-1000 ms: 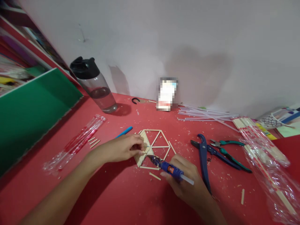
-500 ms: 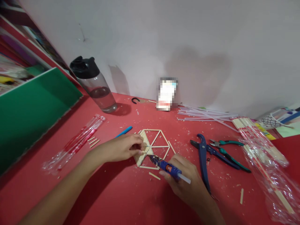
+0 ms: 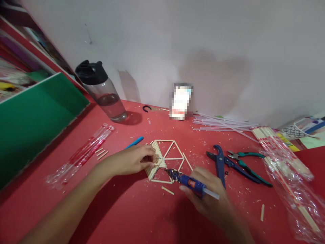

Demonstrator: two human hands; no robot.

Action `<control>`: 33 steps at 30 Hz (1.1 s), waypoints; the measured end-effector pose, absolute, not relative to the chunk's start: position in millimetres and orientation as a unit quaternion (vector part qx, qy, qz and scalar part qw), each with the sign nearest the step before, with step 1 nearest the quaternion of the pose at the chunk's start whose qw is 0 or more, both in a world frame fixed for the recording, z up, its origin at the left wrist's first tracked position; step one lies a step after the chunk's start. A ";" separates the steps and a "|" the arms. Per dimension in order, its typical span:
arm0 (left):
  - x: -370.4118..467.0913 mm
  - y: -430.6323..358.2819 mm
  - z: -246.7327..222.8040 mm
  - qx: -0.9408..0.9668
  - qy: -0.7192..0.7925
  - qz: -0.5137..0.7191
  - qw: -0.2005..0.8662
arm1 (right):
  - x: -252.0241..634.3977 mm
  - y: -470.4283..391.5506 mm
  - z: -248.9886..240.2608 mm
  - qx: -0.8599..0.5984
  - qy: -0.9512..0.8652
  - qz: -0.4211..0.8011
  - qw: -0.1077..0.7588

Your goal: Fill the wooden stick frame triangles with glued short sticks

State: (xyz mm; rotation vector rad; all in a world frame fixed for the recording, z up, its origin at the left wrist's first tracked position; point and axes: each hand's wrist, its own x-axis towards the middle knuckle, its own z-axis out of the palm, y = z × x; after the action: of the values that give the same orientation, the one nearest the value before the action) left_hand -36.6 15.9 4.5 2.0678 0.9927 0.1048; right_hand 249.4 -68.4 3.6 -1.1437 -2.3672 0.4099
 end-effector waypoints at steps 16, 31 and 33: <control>-36.6 16.2 4.6 0.819 0.398 0.038 0.412 | 253.5 -70.5 -3.3 -0.428 -0.874 0.099 0.206; -37.9 16.2 -1.1 0.824 0.392 0.050 0.405 | 253.0 -70.7 -4.1 -0.420 -0.875 0.105 0.218; -37.9 16.2 -0.5 0.823 0.395 0.047 0.405 | 252.6 -70.9 -3.6 -0.424 -0.872 0.103 0.221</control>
State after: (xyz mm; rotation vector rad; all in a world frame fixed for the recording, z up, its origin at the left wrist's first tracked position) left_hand -37.9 16.2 -0.5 2.0779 0.9963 0.1188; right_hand 252.6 -70.9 -3.6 -1.1731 -2.4101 0.2854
